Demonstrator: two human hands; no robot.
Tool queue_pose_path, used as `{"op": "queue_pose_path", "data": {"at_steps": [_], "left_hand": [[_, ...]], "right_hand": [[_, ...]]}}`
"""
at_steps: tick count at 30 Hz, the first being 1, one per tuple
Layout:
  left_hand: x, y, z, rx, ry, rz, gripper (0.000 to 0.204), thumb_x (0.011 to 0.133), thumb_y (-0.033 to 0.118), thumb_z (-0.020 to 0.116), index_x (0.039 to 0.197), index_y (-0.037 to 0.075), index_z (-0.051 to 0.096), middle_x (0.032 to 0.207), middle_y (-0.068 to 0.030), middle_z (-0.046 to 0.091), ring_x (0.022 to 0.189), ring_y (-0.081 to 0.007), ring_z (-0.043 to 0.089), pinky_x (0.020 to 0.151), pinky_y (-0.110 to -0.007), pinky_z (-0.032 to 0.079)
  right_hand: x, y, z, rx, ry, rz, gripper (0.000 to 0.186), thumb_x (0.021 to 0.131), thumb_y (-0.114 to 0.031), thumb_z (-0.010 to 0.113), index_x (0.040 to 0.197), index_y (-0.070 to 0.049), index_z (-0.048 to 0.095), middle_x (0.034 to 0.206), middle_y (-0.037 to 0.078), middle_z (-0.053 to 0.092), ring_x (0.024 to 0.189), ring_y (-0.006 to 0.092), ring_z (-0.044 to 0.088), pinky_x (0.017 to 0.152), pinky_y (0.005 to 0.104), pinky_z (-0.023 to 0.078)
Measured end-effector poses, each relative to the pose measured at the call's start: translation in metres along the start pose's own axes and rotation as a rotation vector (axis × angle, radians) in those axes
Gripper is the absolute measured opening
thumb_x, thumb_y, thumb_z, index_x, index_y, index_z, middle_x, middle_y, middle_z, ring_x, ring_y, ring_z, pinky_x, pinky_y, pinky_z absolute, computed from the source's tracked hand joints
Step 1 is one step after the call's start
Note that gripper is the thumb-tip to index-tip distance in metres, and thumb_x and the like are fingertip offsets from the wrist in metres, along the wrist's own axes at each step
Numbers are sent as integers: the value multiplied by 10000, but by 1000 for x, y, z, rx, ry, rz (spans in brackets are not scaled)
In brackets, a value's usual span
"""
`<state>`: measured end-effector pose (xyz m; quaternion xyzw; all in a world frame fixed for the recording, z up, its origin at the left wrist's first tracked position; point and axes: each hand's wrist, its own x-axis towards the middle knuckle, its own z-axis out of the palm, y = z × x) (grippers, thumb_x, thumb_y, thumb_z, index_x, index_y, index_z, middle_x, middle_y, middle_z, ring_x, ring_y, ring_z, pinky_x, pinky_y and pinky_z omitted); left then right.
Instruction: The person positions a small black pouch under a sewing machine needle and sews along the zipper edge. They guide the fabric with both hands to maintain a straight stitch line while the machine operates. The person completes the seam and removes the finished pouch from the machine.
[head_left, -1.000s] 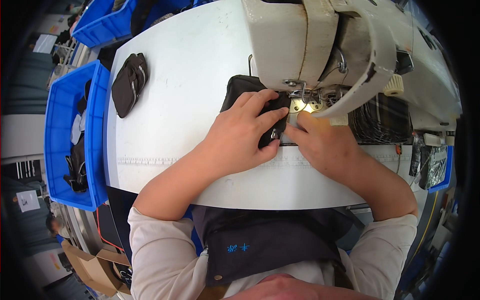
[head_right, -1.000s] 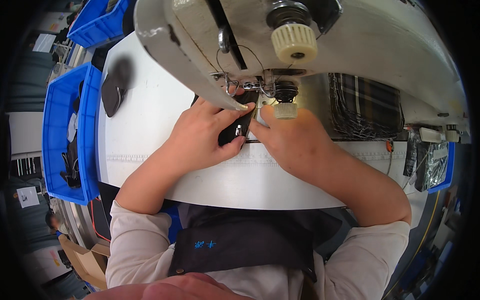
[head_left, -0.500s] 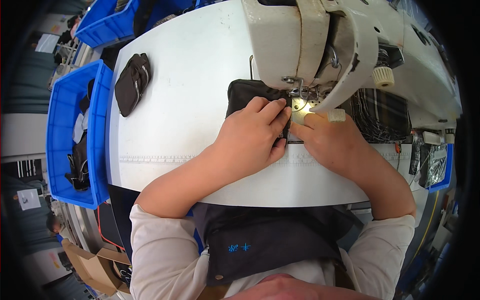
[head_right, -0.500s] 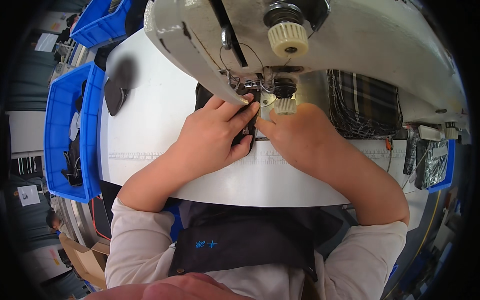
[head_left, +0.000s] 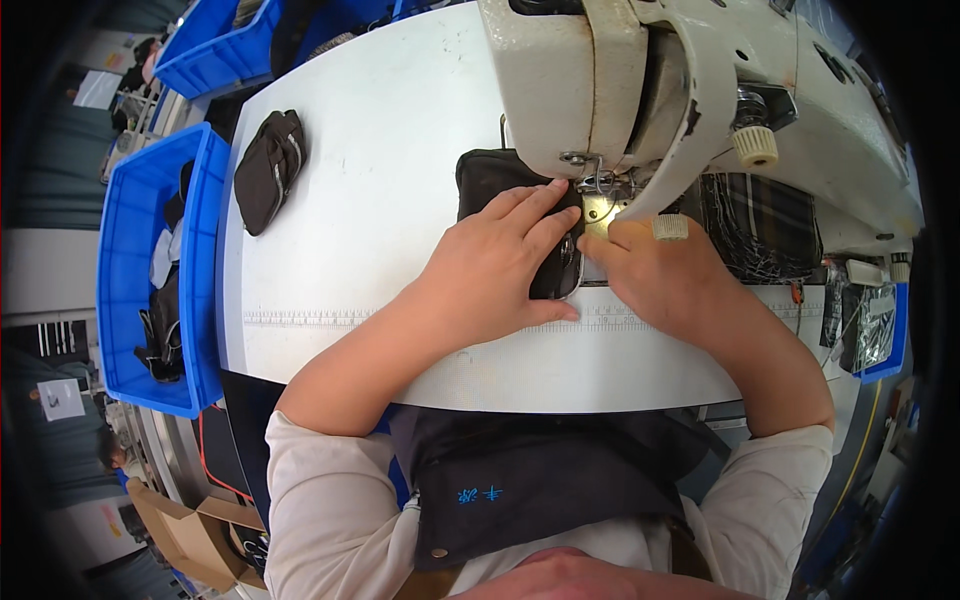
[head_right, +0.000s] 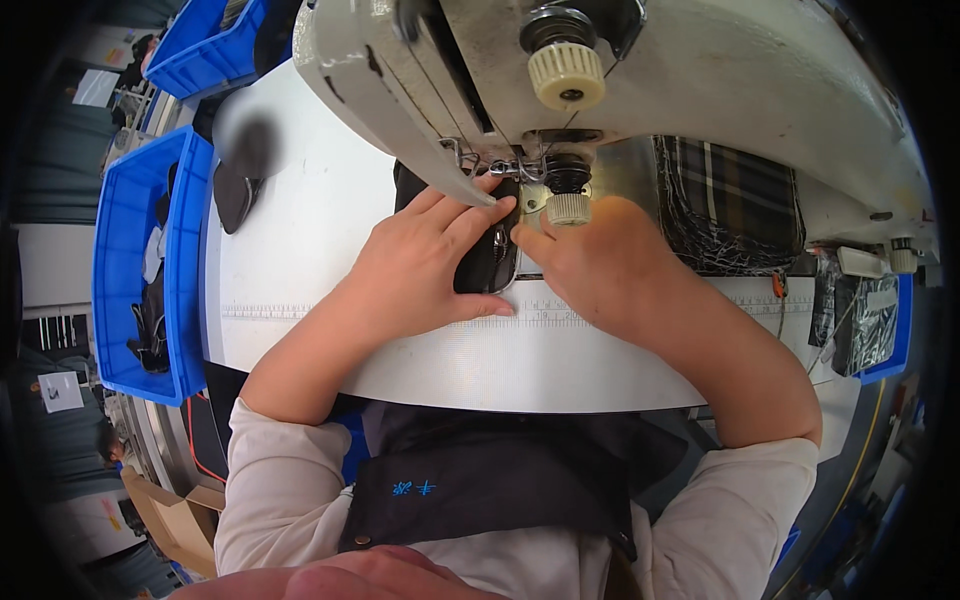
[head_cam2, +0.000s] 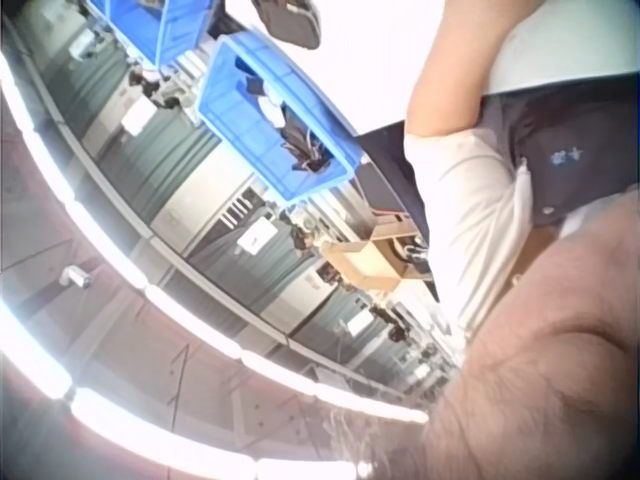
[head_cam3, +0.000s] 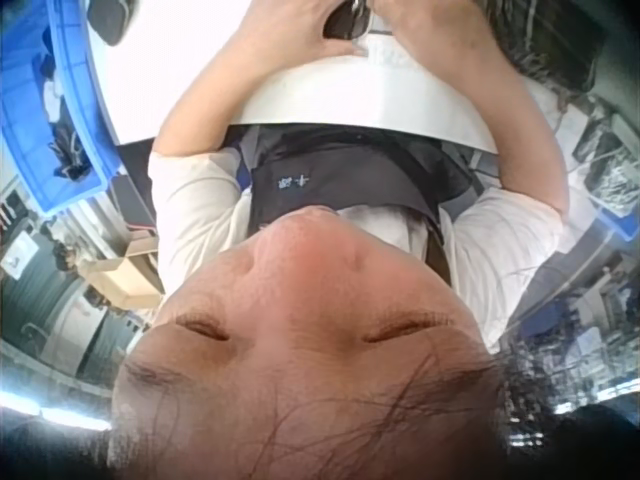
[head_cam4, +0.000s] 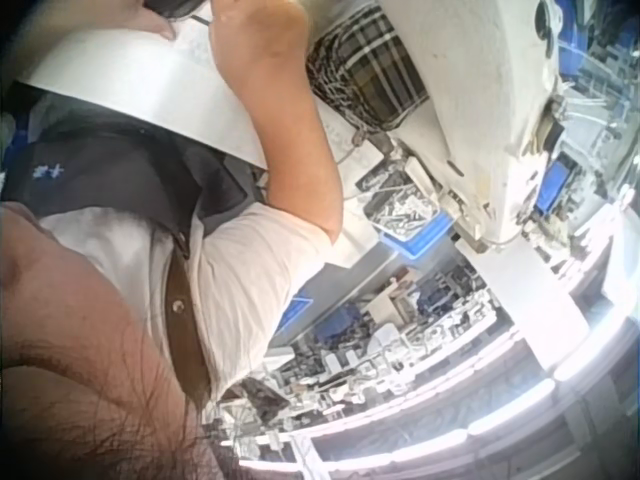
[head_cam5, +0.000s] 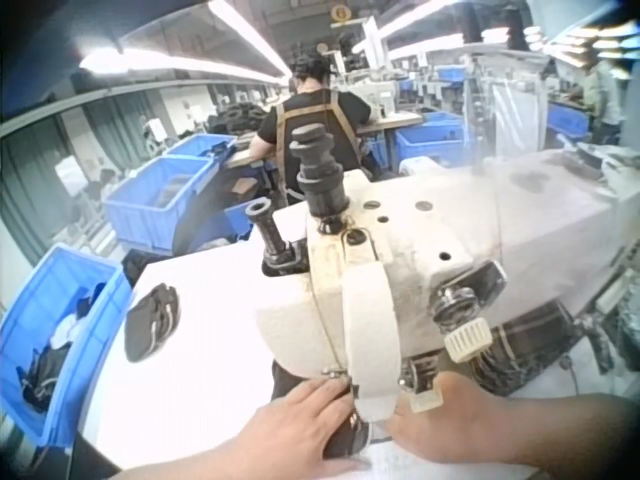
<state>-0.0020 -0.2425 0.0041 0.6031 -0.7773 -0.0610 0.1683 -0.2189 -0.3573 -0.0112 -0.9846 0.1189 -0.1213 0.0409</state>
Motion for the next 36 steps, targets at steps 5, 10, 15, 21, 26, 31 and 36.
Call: {"op": "queue_pose_path", "data": {"at_steps": [5, 10, 15, 21, 26, 31, 36], "left_hand": [[-4, -3, -7, -57, -70, 6, 729, 781, 289, 869, 1438, 97, 617, 1410, -91, 656, 1330, -303, 619, 974, -404, 592], [-3, -2, 2, -22, 48, 27, 547, 782, 214, 846, 1303, 102, 723, 1297, -62, 719, 1218, -287, 678, 941, -393, 598], [2, -1, 3, 48, 130, 129, 419, 779, 150, 817, 1179, 35, 766, 1231, -57, 683, 1053, -233, 647, 884, -334, 582], [2, -4, 8, 83, 141, 168, 425, 751, 147, 828, 1158, 37, 774, 1188, -38, 705, 1050, -222, 637, 898, -310, 573], [3, 0, 7, 79, 122, 157, 418, 764, 136, 818, 1169, 43, 775, 1187, -33, 716, 1076, -218, 647, 896, -312, 578], [4, 0, 5, 37, 94, 77, 409, 828, 129, 795, 1236, 114, 781, 1249, -31, 744, 1065, -242, 715, 902, -356, 596], [10, -6, 6, 2, 102, 41, 389, 839, 110, 776, 1228, 103, 777, 1243, -19, 741, 1046, -267, 712, 880, -386, 591]], "right_hand": [[-2, -5, -4, 35, -11, -35, 324, 789, -72, 733, 1109, -106, 772, 878, 7, 636, 848, 208, 675, 690, 384, 579], [-1, -16, -5, 115, 9, -149, 308, 827, -99, 673, 1114, -10, 743, 875, 48, 628, 837, 226, 661, 687, 375, 519], [-7, -31, -4, -51, 106, -249, 301, 818, -120, 671, 1048, 59, 745, 902, 76, 647, 895, 209, 561, 683, 341, 414], [-10, -37, -4, -126, 97, -250, 282, 867, -98, 684, 1062, 96, 746, 926, 95, 686, 863, 206, 563, 671, 348, 385], [-12, -37, -9, -105, 50, -245, 275, 885, -94, 694, 1079, 91, 752, 1014, 148, 737, 861, 204, 583, 678, 341, 407], [-11, -36, -8, -103, 86, -233, 270, 894, -88, 695, 1091, 88, 749, 1118, 215, 758, 861, 208, 601, 698, 336, 448], [-8, -32, 1, -77, 106, -158, 248, 915, -72, 683, 1096, 89, 733, 1142, 245, 750, 877, 243, 656, 723, 372, 529]]}}
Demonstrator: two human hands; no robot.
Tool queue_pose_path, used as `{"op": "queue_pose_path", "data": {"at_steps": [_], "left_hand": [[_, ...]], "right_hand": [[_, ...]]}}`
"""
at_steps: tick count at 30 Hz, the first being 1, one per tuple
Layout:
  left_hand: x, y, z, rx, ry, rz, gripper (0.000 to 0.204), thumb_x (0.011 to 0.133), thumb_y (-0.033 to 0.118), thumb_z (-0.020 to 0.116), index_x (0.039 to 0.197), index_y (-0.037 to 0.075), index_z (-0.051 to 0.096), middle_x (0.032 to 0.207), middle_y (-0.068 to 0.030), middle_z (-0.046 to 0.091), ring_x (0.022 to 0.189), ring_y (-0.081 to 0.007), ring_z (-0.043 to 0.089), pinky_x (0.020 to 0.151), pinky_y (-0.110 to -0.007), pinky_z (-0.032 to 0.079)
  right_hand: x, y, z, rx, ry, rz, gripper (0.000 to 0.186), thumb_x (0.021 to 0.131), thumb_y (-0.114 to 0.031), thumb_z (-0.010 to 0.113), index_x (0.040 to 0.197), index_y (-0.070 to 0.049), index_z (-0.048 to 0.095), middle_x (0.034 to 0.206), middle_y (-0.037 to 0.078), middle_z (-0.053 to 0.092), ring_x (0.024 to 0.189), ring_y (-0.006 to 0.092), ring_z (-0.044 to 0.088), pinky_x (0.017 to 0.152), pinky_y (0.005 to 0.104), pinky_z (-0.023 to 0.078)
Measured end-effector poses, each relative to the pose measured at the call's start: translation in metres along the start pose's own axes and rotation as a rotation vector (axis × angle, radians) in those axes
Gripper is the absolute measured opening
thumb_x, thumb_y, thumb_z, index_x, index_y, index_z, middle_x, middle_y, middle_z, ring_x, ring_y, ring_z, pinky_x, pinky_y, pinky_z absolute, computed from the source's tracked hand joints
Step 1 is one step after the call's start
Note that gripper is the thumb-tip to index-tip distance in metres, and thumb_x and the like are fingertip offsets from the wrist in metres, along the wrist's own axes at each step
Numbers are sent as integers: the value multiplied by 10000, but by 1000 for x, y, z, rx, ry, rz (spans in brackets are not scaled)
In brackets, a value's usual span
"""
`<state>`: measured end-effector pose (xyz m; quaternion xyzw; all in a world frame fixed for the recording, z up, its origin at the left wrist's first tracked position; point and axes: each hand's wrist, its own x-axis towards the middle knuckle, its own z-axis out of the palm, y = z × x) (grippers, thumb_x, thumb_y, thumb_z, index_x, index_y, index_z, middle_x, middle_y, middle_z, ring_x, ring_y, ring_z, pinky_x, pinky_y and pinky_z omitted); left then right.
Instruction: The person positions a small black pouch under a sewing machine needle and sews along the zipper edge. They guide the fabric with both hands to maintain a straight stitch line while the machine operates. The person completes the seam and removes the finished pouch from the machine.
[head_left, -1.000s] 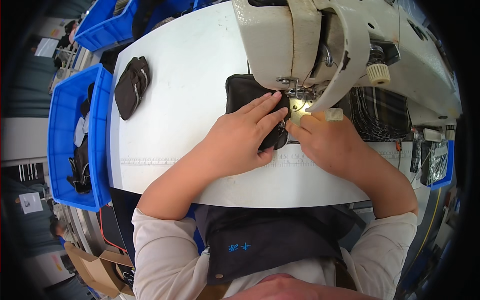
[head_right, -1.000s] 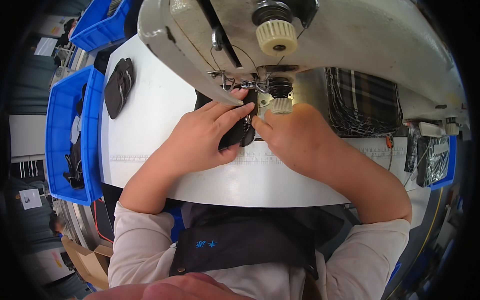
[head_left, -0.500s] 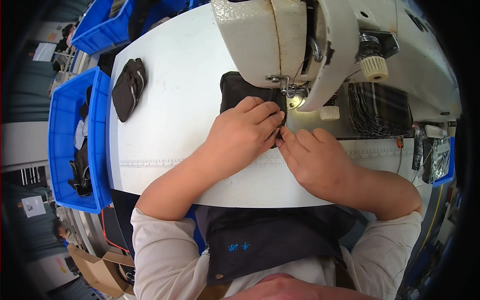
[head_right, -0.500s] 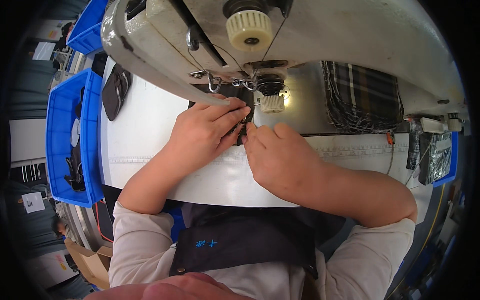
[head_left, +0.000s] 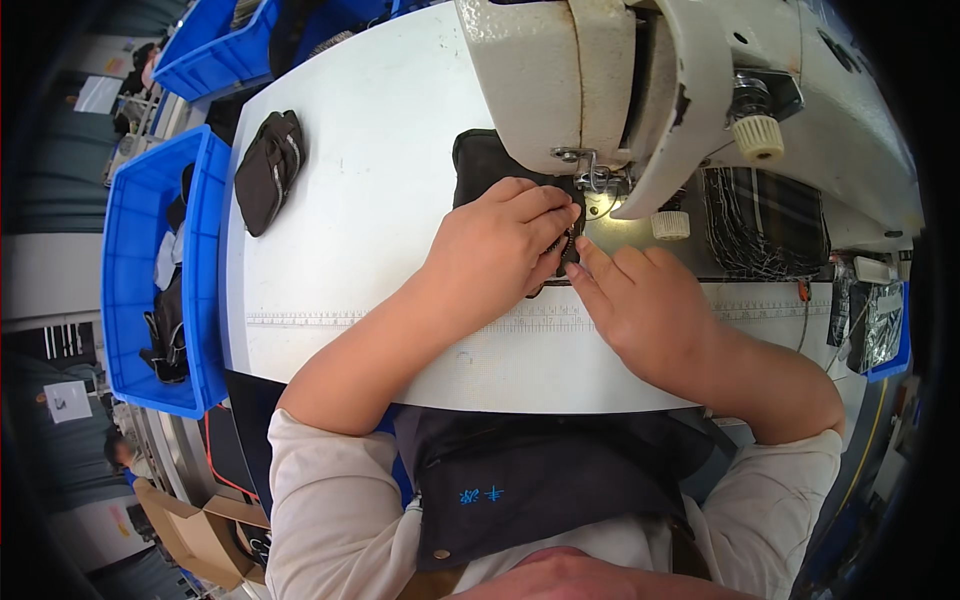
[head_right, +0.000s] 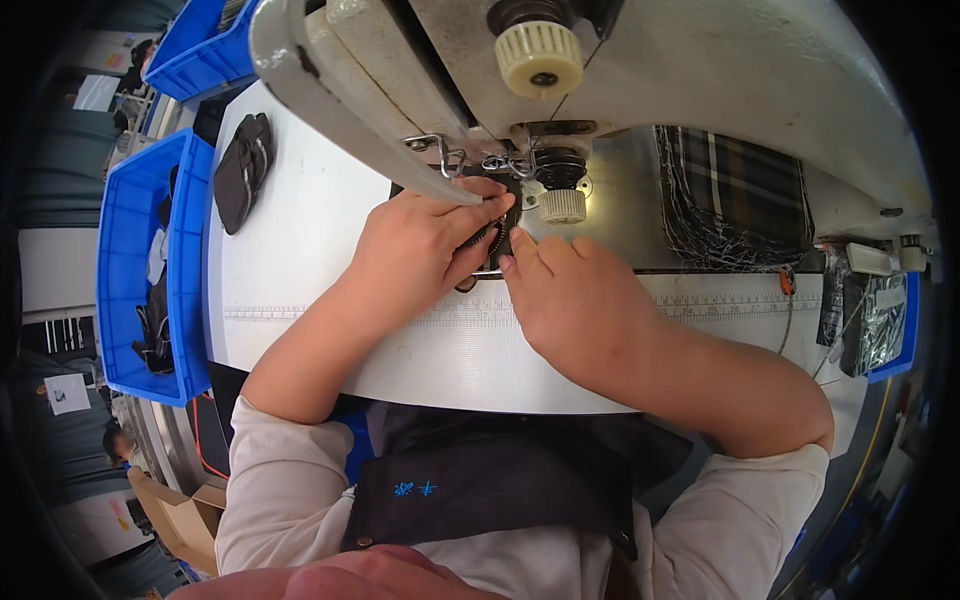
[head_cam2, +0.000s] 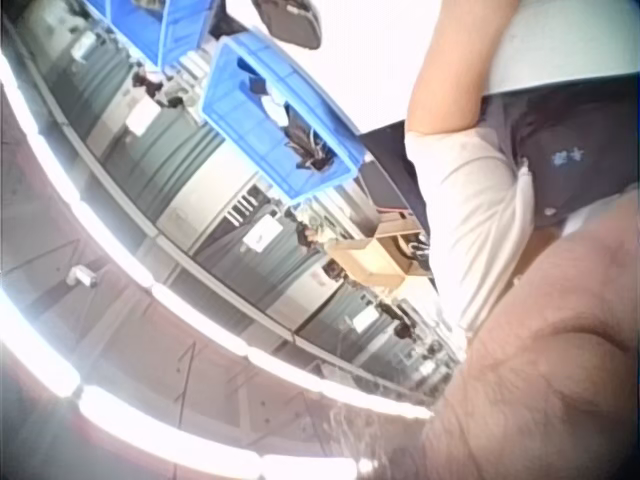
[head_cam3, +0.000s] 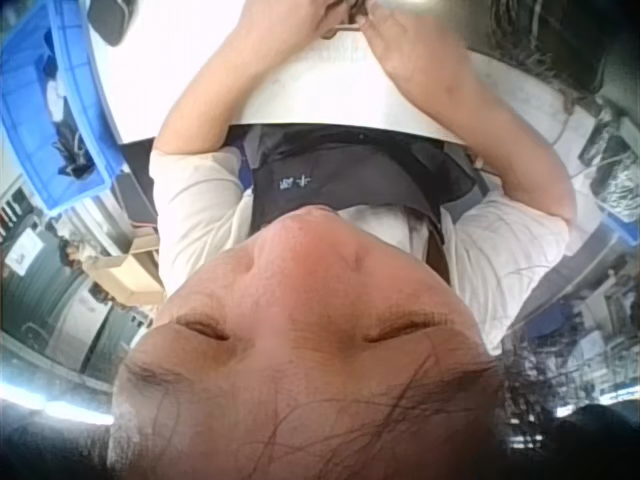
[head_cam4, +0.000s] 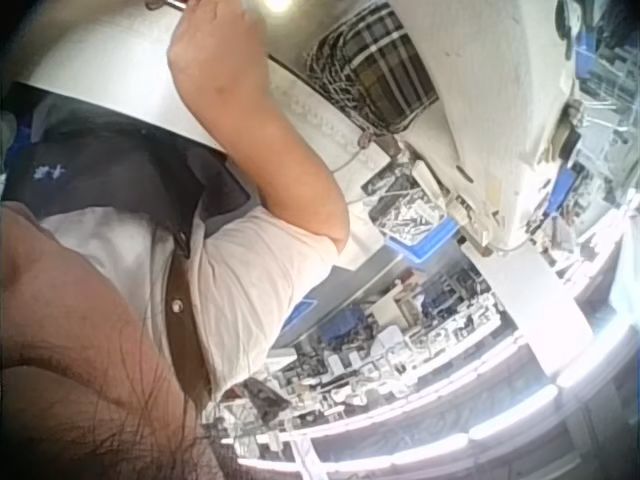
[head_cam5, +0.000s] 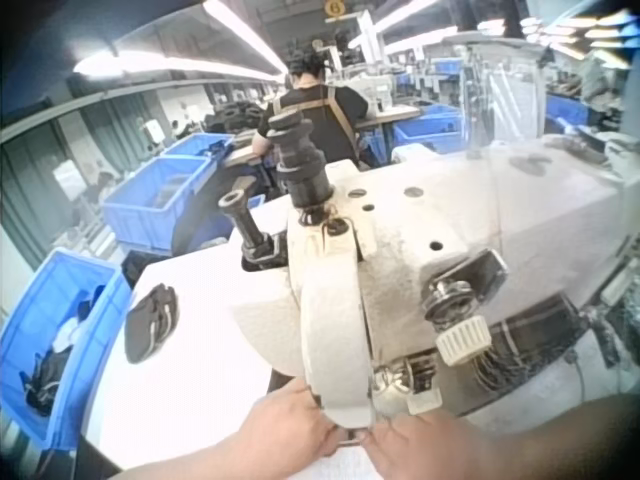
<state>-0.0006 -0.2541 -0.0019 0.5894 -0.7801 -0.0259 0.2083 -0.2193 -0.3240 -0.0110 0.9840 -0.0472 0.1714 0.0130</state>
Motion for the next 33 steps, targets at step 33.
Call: {"op": "queue_pose_path", "data": {"at_steps": [33], "left_hand": [[6, -10, 11, 18, 270, -8, 167, 815, 162, 835, 965, 148, 764, 977, 35, 696, 894, -202, 662, 687, -325, 570]], "right_hand": [[7, 14, 21, 1, 178, 79, 339, 769, -59, 745, 1104, -17, 774, 1185, 62, 732, 901, 181, 651, 612, 309, 558]]}}
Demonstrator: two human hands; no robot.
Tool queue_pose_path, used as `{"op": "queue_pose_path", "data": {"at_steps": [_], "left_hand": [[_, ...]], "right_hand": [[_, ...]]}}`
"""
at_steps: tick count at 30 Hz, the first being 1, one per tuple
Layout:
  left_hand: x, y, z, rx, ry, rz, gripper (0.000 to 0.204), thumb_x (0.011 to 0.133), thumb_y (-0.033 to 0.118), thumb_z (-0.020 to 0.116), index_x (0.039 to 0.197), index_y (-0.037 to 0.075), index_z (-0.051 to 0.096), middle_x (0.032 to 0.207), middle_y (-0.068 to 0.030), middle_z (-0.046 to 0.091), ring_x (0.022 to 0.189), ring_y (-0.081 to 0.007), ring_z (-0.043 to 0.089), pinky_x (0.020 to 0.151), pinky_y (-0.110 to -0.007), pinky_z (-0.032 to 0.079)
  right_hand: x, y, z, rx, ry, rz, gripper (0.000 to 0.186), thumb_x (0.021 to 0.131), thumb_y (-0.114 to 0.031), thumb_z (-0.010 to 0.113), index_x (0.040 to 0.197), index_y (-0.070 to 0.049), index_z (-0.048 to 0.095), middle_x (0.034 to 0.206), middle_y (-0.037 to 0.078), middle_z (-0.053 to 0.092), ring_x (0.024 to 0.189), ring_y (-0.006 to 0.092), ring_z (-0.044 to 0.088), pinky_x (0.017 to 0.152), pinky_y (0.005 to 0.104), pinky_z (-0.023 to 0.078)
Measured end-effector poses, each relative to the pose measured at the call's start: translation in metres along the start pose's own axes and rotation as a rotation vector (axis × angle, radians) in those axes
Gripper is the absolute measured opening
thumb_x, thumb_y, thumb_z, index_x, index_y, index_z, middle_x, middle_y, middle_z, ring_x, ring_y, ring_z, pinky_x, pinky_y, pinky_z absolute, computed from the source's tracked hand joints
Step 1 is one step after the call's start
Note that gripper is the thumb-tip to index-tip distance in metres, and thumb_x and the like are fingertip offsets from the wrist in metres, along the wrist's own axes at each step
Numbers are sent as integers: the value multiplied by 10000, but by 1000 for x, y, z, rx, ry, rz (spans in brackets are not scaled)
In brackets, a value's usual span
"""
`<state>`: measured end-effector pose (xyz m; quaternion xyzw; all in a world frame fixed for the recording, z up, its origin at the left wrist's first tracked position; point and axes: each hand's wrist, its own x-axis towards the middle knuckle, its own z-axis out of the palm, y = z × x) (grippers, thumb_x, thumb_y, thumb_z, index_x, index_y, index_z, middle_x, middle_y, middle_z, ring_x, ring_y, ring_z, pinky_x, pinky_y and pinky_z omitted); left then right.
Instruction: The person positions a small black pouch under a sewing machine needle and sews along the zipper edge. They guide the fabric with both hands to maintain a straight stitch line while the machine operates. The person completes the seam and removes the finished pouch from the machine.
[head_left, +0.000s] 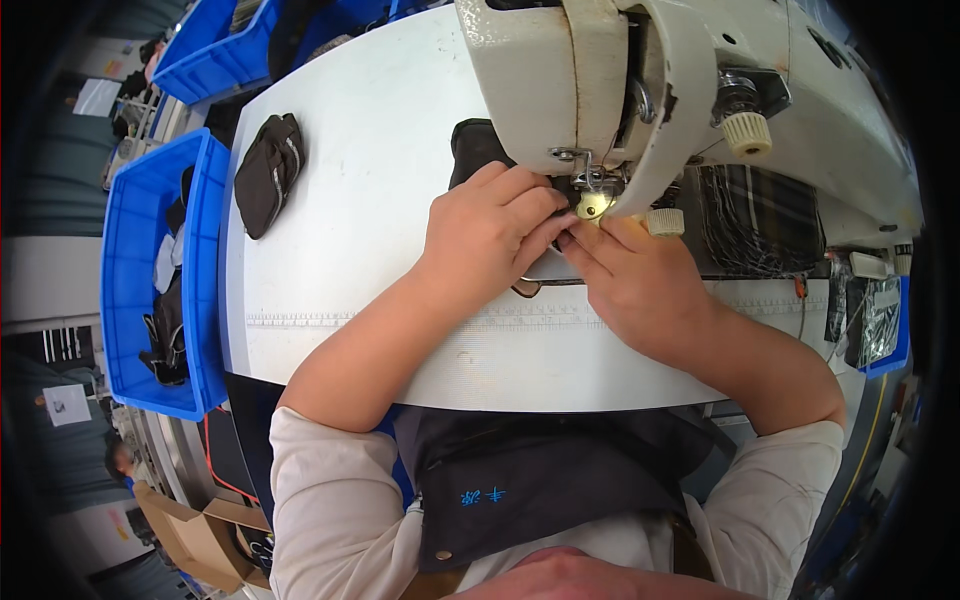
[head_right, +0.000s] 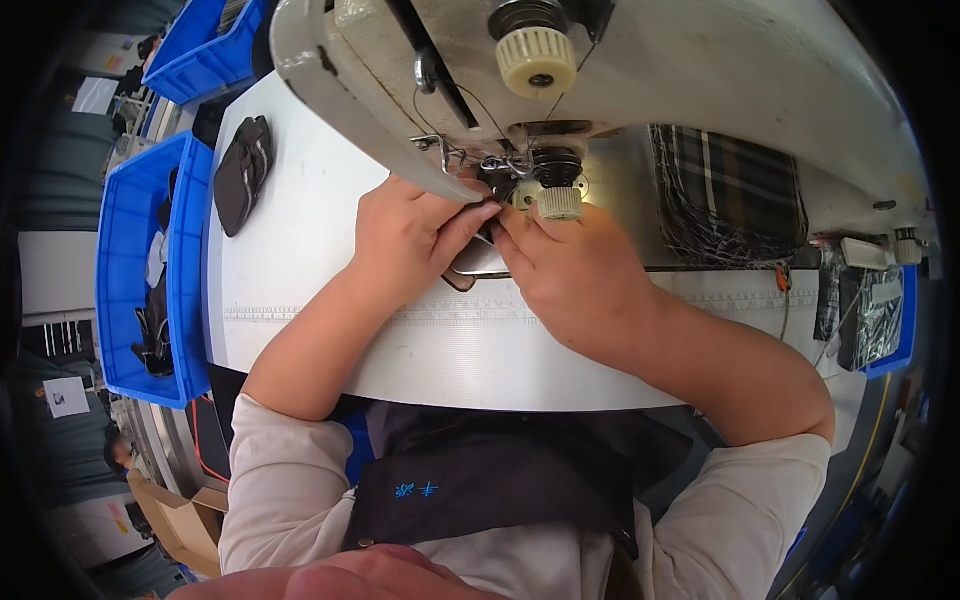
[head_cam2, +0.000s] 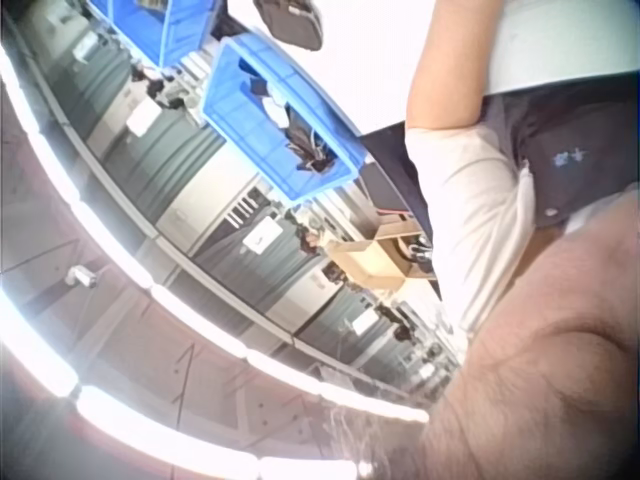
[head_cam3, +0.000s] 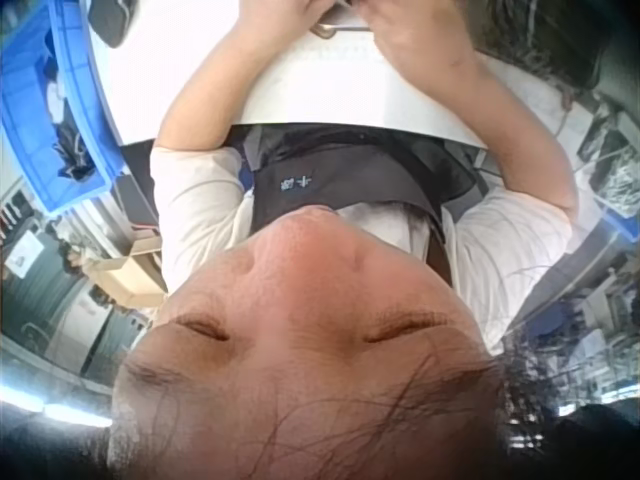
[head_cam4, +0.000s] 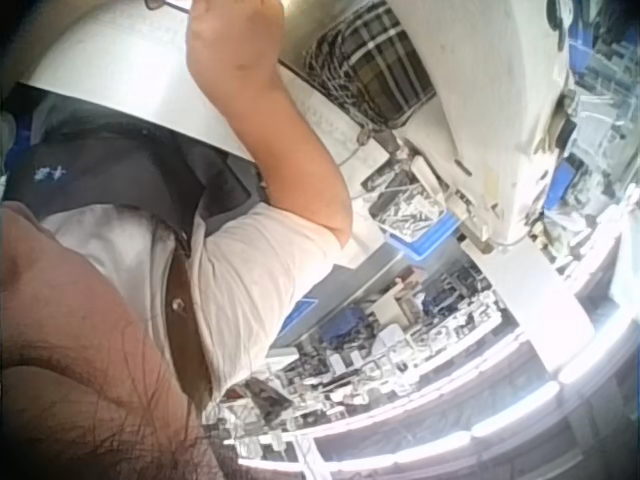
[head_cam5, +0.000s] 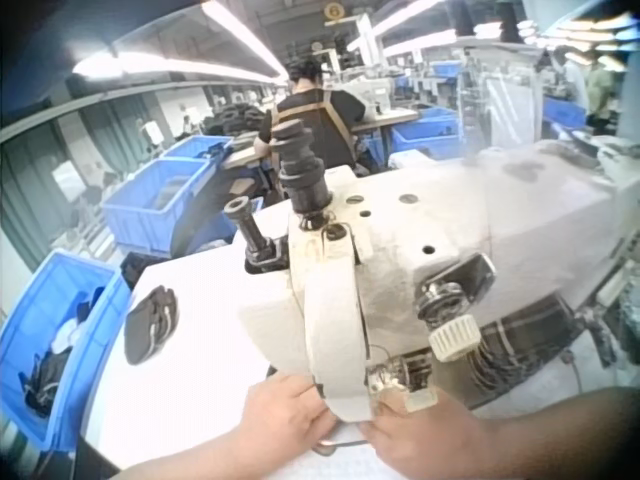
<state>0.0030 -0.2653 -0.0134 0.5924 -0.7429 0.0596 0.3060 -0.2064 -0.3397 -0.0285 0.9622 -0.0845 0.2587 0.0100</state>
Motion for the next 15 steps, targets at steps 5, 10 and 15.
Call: {"op": "queue_pose_path", "data": {"at_steps": [5, 10, 15], "left_hand": [[0, -5, 6, -13, 54, 16, 97, 857, 172, 812, 943, 150, 773, 998, 36, 722, 870, -200, 668, 650, -325, 555], [1, -6, 5, -12, 45, 187, 138, 790, 129, 804, 924, 121, 771, 1025, 24, 730, 932, -188, 665, 742, -330, 556], [-3, 5, -2, 43, -67, 263, 174, 734, 108, 803, 897, 71, 753, 1041, 1, 733, 971, -195, 654, 864, -343, 538]], "right_hand": [[-1, -2, -9, -56, -120, -77, 433, 791, -103, 697, 1188, 65, 740, 1203, 169, 732, 964, 212, 656, 726, 331, 527], [-4, -4, -13, -52, -196, -76, 440, 802, -121, 682, 1187, 84, 735, 1181, 201, 734, 990, 215, 655, 761, 337, 499], [-4, -7, -21, -91, -250, -128, 405, 805, -129, 683, 1149, 76, 743, 1099, 177, 735, 958, 235, 640, 741, 337, 470]]}}
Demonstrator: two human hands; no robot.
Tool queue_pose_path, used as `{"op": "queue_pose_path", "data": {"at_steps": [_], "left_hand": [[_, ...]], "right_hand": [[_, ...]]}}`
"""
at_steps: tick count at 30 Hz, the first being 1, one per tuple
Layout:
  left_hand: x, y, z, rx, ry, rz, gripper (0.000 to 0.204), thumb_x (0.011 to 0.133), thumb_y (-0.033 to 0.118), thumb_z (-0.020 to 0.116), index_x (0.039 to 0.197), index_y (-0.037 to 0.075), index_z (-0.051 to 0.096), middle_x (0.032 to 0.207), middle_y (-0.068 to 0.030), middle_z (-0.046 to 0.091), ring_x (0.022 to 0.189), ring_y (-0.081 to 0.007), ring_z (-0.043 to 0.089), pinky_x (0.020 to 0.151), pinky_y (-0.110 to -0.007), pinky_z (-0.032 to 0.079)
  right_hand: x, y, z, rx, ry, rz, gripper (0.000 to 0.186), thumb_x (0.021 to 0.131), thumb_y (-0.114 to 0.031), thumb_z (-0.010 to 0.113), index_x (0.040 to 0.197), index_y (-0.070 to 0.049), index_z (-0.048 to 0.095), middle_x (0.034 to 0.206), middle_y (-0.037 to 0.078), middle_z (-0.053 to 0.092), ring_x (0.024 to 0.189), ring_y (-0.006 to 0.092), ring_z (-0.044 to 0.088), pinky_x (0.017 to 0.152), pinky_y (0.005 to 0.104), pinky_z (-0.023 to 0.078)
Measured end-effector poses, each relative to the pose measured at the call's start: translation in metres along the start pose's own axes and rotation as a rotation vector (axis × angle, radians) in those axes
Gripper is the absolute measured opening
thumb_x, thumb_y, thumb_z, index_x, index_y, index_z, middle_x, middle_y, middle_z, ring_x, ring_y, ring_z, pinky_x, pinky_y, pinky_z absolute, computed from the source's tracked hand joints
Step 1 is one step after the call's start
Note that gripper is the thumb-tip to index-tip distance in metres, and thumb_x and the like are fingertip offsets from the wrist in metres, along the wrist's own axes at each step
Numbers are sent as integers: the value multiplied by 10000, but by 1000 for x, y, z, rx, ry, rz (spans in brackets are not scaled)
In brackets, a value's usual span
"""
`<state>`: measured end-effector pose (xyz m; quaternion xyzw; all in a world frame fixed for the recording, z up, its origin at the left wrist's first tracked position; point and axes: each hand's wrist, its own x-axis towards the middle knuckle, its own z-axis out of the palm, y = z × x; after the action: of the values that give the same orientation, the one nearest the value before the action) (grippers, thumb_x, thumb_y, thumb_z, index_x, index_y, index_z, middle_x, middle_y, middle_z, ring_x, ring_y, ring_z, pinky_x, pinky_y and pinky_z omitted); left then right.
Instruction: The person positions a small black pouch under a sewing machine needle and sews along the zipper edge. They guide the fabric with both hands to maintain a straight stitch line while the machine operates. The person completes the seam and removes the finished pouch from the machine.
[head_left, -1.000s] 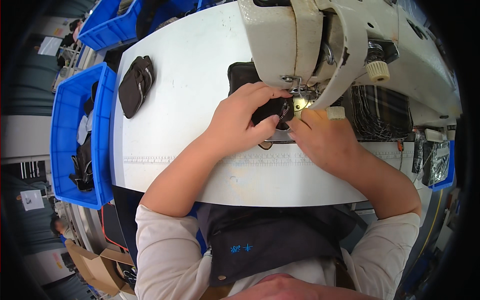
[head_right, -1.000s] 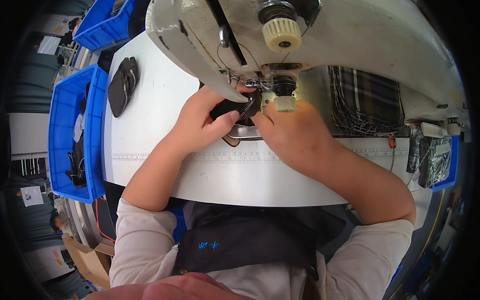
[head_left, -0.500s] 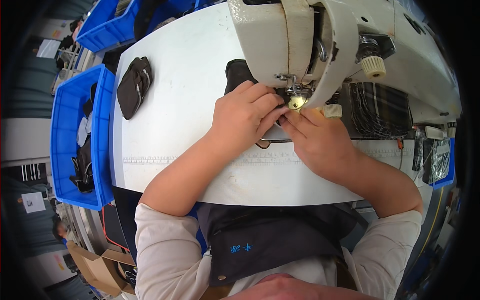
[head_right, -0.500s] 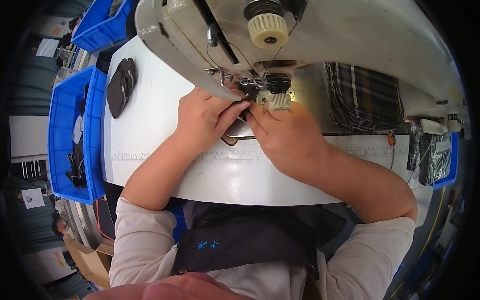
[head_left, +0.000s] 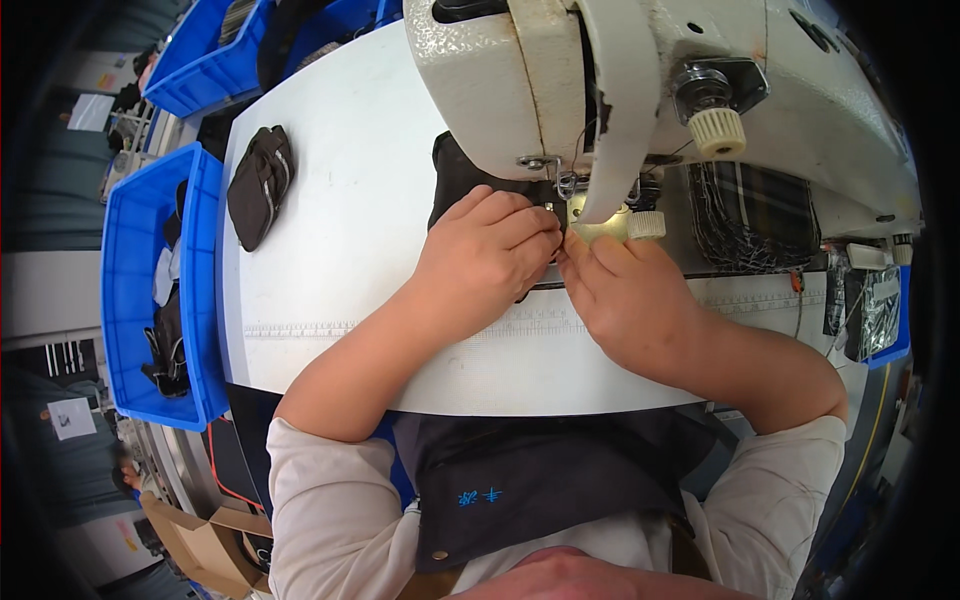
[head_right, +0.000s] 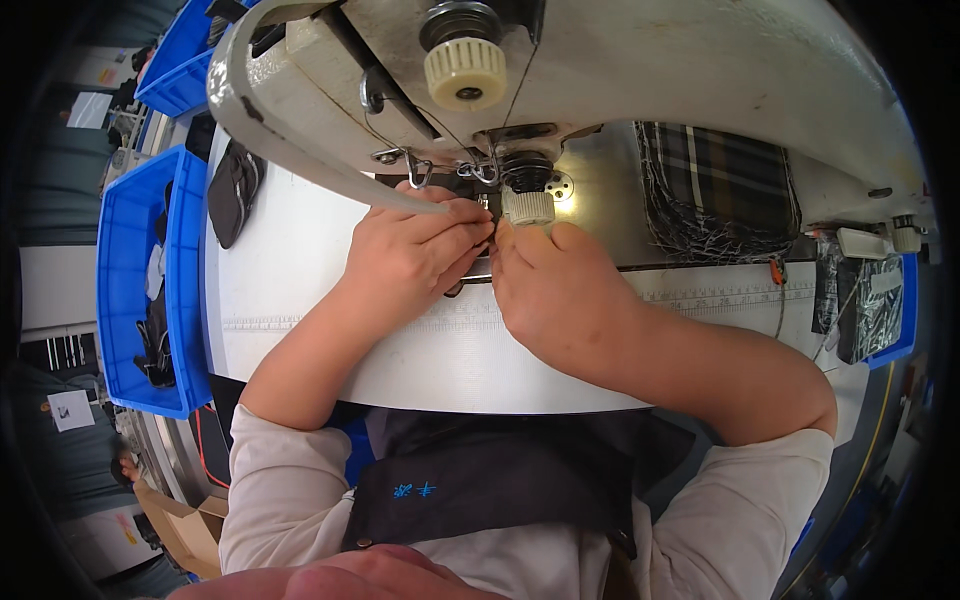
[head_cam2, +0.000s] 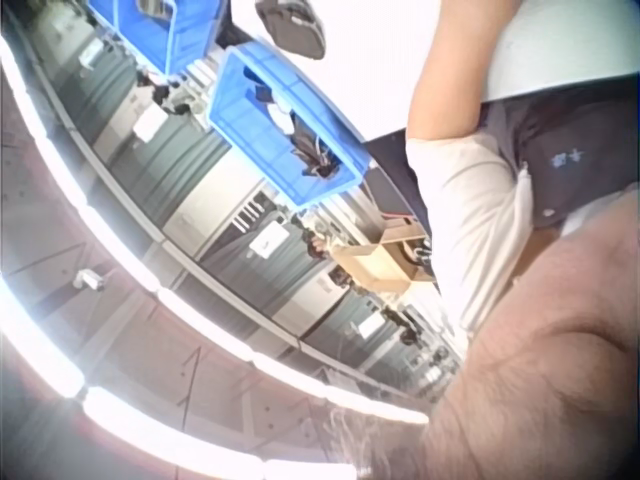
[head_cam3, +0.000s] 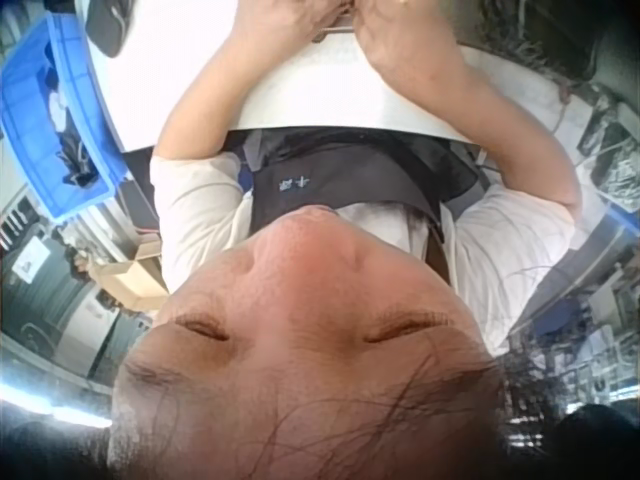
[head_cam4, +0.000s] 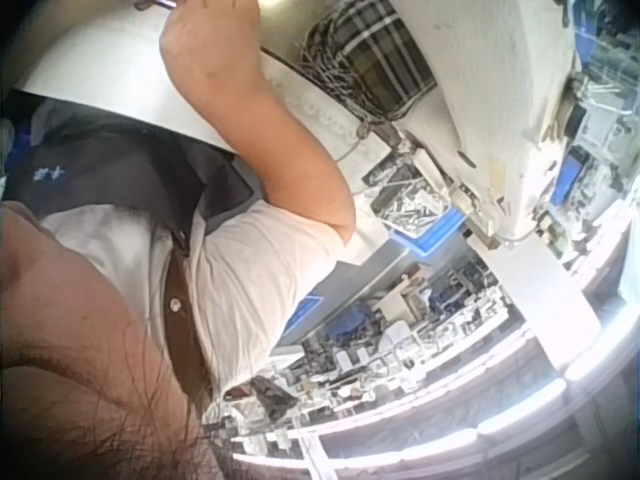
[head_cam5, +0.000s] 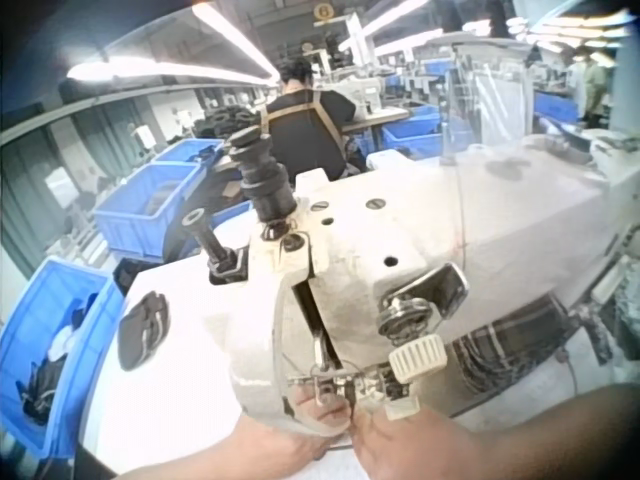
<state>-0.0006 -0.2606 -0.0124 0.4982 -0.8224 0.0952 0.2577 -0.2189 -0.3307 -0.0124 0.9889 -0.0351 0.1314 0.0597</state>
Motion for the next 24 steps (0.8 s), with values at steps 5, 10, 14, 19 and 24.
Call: {"op": "queue_pose_path", "data": {"at_steps": [5, 10, 14, 19, 24], "left_hand": [[-3, 0, 1, -73, -13, -25, 171, 731, 104, 801, 889, 64, 750, 1035, 2, 736, 949, -197, 645, 850, -333, 538], [-4, 3, 0, -75, -38, -65, 300, 722, 88, 851, 1018, 82, 801, 1075, -7, 786, 991, -231, 736, 881, -370, 581], [-2, 5, -1, -49, -56, -90, 270, 752, 103, 840, 1019, 80, 804, 1073, -7, 788, 1004, -225, 732, 887, -368, 570], [-3, -3, 10, -20, 20, -65, 163, 767, 116, 765, 918, 54, 756, 1034, -11, 740, 942, -201, 641, 856, -332, 522], [1, -5, 6, -34, -17, -102, 184, 783, 83, 806, 966, 80, 792, 1086, -11, 789, 1016, -208, 736, 885, -368, 575]], "right_hand": [[0, 0, 4, 32, 108, -10, 386, 795, -136, 675, 1110, 78, 743, 1050, 188, 730, 936, 245, 633, 749, 352, 480], [1, 2, 3, 88, 117, -31, 403, 786, -134, 665, 1112, 92, 733, 1051, 201, 726, 893, 252, 633, 756, 361, 493], [1, 2, 3, 87, 102, -9, 402, 779, -132, 668, 1110, 89, 726, 1042, 194, 720, 883, 252, 636, 737, 359, 502], [7, 4, 7, 104, 114, 50, 363, 767, -121, 673, 1077, 63, 716, 1044, 174, 718, 884, 231, 642, 689, 354, 514], [8, 4, 12, 106, 186, 46, 365, 766, -126, 678, 1084, 50, 716, 1064, 141, 713, 876, 216, 632, 684, 348, 512]]}}
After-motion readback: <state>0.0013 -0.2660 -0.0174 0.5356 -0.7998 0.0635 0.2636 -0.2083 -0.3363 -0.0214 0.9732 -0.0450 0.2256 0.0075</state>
